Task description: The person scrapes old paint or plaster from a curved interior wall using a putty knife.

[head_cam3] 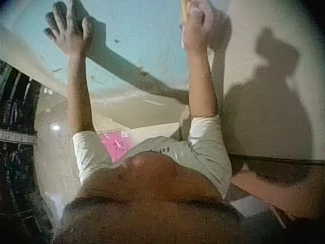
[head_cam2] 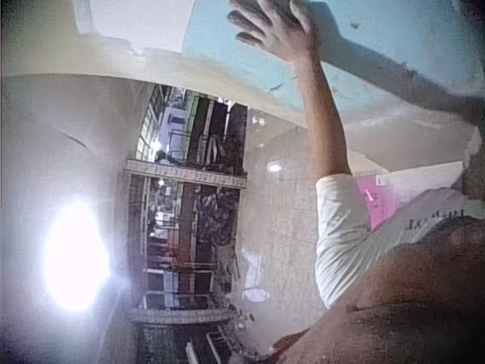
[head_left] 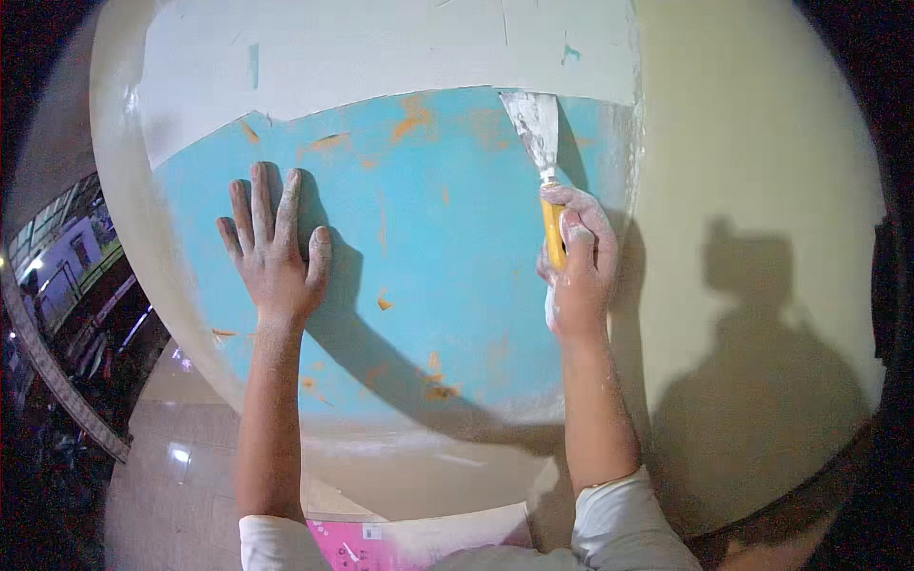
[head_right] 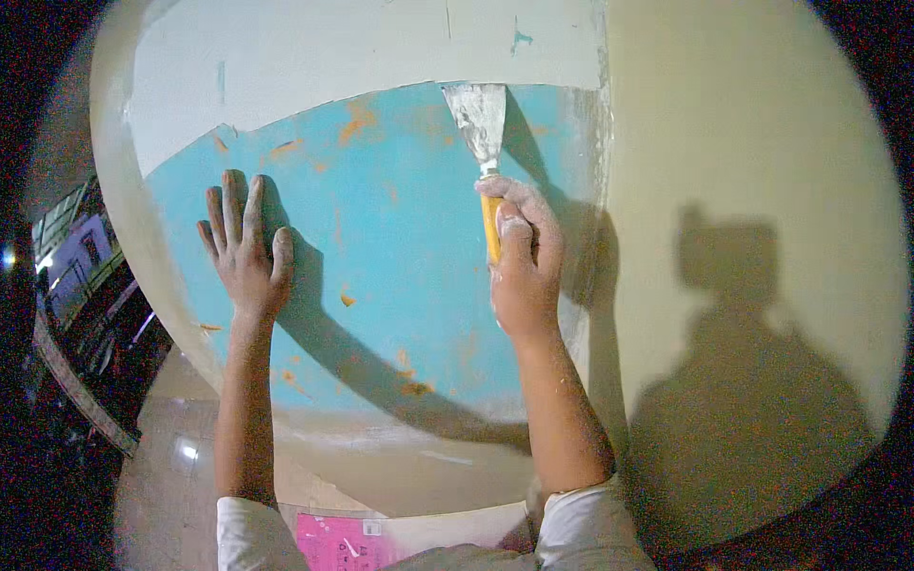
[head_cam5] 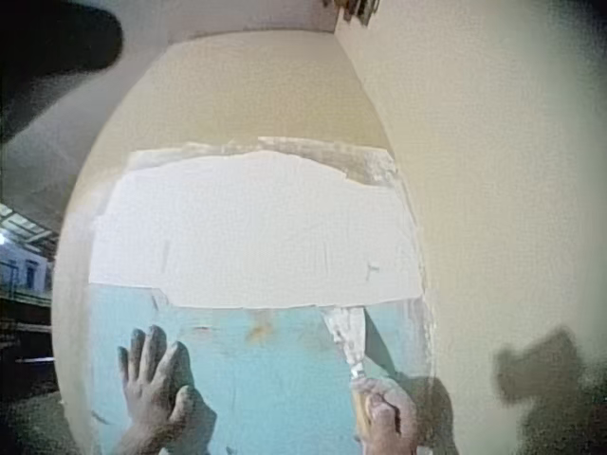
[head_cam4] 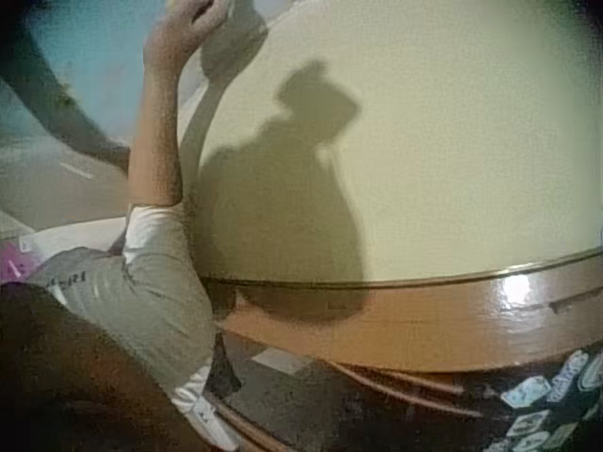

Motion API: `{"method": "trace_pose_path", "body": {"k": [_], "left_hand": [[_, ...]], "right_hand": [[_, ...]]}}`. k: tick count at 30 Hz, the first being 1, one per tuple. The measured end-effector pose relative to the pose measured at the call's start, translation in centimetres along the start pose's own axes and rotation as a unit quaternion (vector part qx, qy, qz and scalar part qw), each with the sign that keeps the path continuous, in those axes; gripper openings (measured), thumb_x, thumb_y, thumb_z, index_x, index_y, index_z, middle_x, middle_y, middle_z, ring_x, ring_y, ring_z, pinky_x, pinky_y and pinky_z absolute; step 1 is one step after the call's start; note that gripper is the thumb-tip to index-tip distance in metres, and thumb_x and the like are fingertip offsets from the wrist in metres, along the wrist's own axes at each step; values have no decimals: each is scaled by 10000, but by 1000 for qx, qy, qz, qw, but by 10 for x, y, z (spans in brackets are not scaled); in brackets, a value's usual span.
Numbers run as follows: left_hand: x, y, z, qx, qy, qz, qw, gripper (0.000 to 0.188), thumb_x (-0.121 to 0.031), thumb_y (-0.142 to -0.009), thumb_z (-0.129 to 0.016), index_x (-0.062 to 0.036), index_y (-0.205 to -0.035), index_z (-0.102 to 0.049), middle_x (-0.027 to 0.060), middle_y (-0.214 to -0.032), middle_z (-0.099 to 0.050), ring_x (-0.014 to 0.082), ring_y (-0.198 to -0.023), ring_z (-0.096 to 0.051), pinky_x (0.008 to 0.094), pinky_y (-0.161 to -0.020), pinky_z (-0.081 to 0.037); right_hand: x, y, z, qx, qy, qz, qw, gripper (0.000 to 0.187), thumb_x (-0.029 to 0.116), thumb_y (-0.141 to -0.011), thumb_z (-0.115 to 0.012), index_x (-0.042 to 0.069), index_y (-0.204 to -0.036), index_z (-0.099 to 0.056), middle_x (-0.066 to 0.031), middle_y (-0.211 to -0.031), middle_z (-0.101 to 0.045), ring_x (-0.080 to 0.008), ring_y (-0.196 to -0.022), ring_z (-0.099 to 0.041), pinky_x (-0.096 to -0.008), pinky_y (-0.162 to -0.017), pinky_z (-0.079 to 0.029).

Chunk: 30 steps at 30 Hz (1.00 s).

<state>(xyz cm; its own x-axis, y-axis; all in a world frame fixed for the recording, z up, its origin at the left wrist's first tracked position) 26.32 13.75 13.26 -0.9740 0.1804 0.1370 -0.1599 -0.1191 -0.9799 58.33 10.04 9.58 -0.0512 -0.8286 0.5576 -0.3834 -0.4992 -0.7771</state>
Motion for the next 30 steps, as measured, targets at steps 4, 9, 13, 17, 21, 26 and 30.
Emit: {"method": "trace_pose_path", "body": {"k": [4, 9, 13, 17, 21, 26, 30], "left_hand": [[2, 3, 4, 7, -1, 5, 1000, 641, -405, -897, -551, -256, -1510, -433, 74, -1643, -251, 356, -1527, -146, 624, -1191, -60], [-1, 5, 5, -6, 6, 4, 1000, 628, -392, -893, -553, -253, -1497, -454, 74, -1642, -256, 353, -1528, -147, 629, -1189, -58], [-1, 5, 1, -15, 9, 1, 1000, 638, -400, -893, -556, -264, -1506, -443, 69, -1643, -255, 351, -1529, -146, 628, -1190, -57], [-2, 4, -4, -7, -4, -1, 1000, 630, -380, -896, -551, -257, -1504, -447, 76, -1642, -255, 356, -1527, -151, 622, -1192, -67], [-8, 8, -5, -2, 11, 2, 1000, 623, -361, -898, -552, -228, -1498, -455, 109, -1640, -251, 379, -1521, -156, 627, -1187, -77], [-14, 22, -11, 8, -7, -3, 1000, 649, -432, -908, -516, -203, -1510, -438, 116, -1646, -231, 377, -1528, -128, 621, -1193, -52], [-14, 19, -13, 6, -7, 1, 1000, 641, -462, -925, -478, -203, -1510, -438, 121, -1644, -234, 381, -1526, -129, 628, -1188, -50]], "right_hand": [[-2, 12, 3, -2, -25, -41, 999, 311, 93, -953, -391, 61, -1069, -678, -23, -1097, -663, -81, -865, -532, -208, -616, -430], [2, 3, 2, -9, 2, -2, 1000, 305, 110, -956, -400, 60, -1067, -680, -23, -1084, -669, -80, -860, -543, -208, -590, -416], [-7, 7, 16, -20, -31, -9, 999, 285, 107, -966, -419, 66, -1075, -680, -23, -1089, -669, -84, -876, -550, -204, -593, -417], [-12, -5, 11, -4, -50, -37, 998, 293, 121, -974, -411, 84, -1077, -683, -5, -1085, -668, -37, -680, -468, -202, -504, -358], [-11, -1, 21, 0, -78, -8, 997, 296, 124, -974, -409, 86, -1074, -685, 11, -1051, -662, -30, -622, -414, -202, -468, -319], [-13, -11, 34, -45, -62, -17, 997, 312, 174, -964, -370, 72, -1049, -652, -63, -1048, -623, -71, -512, -346, -240, -458, -287], [-15, -14, 37, -40, -96, -24, 994, 288, 174, -954, -427, 102, -1000, -702, 20, -998, -659, -53, -658, -422, -214, -478, -334]]}}
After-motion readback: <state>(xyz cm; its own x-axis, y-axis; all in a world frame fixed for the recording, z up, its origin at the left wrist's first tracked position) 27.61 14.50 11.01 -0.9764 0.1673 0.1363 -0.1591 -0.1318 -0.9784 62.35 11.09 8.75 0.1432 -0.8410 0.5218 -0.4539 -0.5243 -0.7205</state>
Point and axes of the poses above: each hand's wrist, its own y-axis away from the middle knuckle, its own z-axis out of the back of the hand, x = y × z, the point moved 8 cm from there along -y, towards the middle knuckle
